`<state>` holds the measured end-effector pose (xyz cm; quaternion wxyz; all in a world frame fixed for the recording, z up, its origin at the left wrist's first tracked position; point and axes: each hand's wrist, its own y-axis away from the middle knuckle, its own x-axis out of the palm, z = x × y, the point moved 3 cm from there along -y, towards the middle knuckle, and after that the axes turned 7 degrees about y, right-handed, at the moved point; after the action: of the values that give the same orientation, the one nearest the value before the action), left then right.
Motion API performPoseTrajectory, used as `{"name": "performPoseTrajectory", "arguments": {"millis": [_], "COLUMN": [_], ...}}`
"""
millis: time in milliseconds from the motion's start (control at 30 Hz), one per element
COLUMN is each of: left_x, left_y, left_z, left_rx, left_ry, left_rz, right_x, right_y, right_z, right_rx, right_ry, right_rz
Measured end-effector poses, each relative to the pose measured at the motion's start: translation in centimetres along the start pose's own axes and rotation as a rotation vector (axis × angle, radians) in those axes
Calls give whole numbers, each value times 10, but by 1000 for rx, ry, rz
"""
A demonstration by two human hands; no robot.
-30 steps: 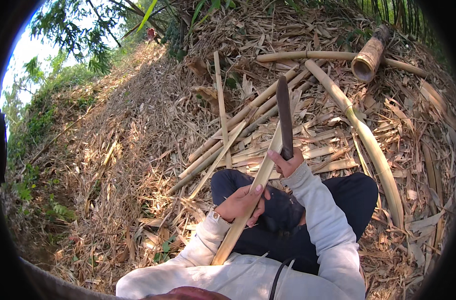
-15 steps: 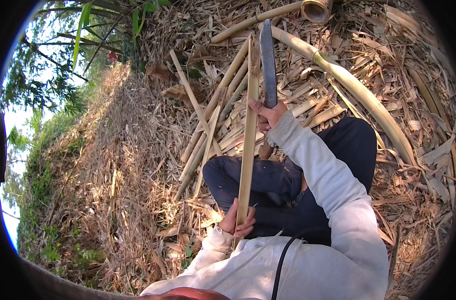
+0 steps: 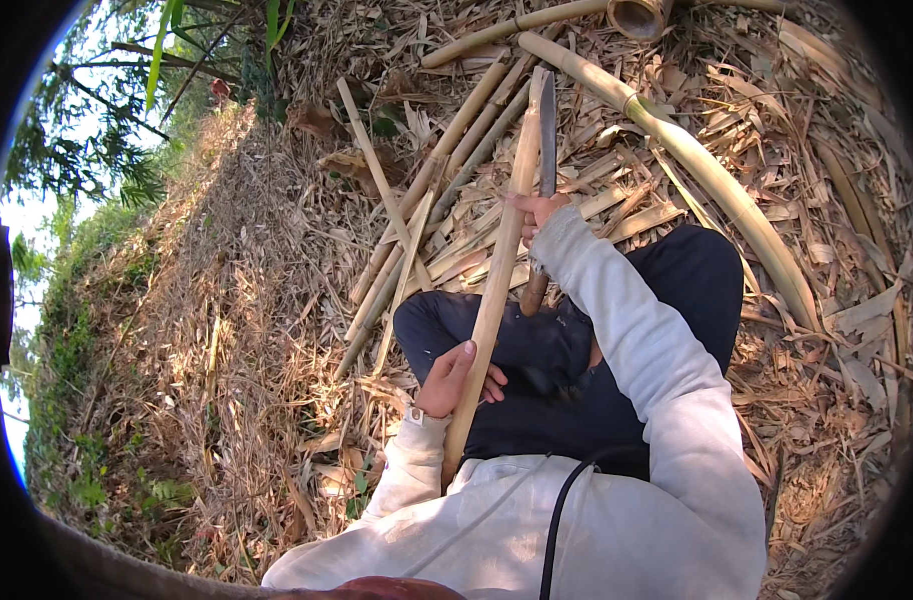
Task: The person uses a machete to shave and smooth a strip of bamboo while sitting on the ground.
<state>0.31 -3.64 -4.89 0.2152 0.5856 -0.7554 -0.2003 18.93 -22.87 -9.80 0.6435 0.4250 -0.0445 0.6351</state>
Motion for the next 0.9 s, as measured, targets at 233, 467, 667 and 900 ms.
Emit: {"name": "performPoseTrajectory", "arguments": {"millis": [233, 467, 667, 900], "left_x": [-44, -16, -24, -43], "left_y": [43, 27, 12, 32], "left_z": [51, 22, -22, -29], "left_rx": [-257, -106, 53, 149], "left_ry": [70, -169, -213, -427], "left_rz": [275, -204, -379, -532], "right_x": [-27, -14, 59, 71], "right_y": [-6, 0, 71, 89], "right_z": [31, 30, -23, -38], "right_rx": [-143, -731, -653, -775], "right_ry": [31, 1246, 1480, 1801], "right_rz": [-7, -193, 198, 301]}}
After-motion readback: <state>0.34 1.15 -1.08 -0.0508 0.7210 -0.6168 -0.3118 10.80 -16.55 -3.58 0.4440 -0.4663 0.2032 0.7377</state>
